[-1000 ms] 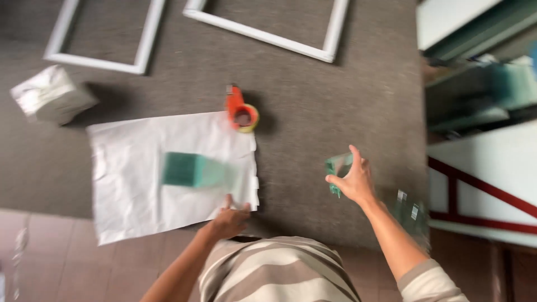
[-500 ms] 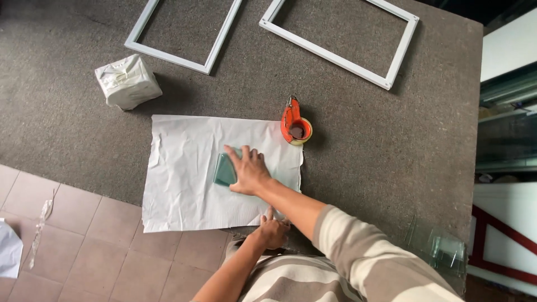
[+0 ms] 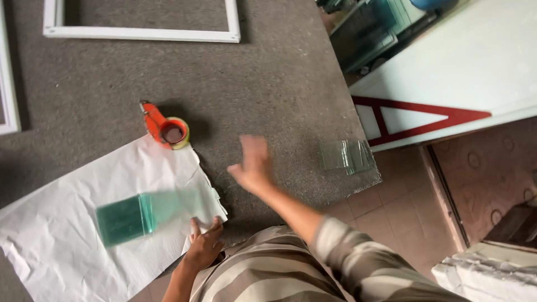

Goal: Wrapping small glass plates in protective paper and sealing them with adhesive tape.

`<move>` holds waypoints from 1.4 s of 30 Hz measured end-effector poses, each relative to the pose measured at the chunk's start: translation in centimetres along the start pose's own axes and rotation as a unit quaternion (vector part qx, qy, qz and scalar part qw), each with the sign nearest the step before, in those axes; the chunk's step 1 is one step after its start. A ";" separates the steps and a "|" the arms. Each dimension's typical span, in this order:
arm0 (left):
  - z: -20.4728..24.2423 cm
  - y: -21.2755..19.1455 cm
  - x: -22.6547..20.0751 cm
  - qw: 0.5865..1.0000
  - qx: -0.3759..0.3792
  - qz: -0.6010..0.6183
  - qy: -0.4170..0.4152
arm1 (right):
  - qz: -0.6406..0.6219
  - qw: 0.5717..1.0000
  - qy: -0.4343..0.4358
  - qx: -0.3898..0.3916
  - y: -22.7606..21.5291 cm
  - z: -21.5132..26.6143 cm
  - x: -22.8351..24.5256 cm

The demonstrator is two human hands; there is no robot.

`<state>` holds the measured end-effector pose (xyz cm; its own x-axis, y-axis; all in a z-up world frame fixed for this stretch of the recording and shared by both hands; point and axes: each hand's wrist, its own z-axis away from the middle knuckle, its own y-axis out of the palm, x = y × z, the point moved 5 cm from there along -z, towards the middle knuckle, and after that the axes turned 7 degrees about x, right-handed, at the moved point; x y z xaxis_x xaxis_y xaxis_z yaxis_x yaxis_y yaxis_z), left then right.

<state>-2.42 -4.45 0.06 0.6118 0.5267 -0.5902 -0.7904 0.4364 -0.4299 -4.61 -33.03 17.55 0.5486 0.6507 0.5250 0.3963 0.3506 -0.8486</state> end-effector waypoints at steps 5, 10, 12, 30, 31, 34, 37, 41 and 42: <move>0.0 -0.7 0.1 0.999 0.045 0.000 -0.020 | 0.113 0.909 0.390 0.093 -7.8 3.9 -26.3; -2.5 0.9 3.9 1.000 0.021 -0.004 0.008 | 0.109 0.832 0.501 0.212 -9.8 4.8 -35.3; -2.8 0.8 4.1 0.999 -0.006 -0.012 0.032 | 0.116 0.848 0.471 0.212 -9.9 4.6 -36.3; -4.5 1.8 7.2 0.999 -0.028 -0.019 -0.019 | 0.111 0.933 0.341 -0.003 -14.1 6.7 -40.3; -4.4 1.7 6.9 0.999 -0.029 -0.017 -0.020 | 0.112 0.934 0.340 -0.002 -14.1 7.2 -41.5; -4.1 1.3 6.3 0.997 -0.023 0.027 -0.062 | 0.104 0.942 0.315 0.052 -13.4 8.1 -44.4; -3.7 1.0 5.9 0.989 0.012 0.057 -0.139 | 0.131 0.951 0.255 0.115 -11.9 7.8 -43.9; -4.3 1.1 6.0 0.993 0.000 0.040 -0.113 | 0.121 0.916 0.347 0.162 -11.2 7.0 -42.0; -4.5 1.2 6.1 0.994 -0.010 0.035 -0.105 | 0.131 0.904 0.365 0.179 -10.9 6.8 -41.7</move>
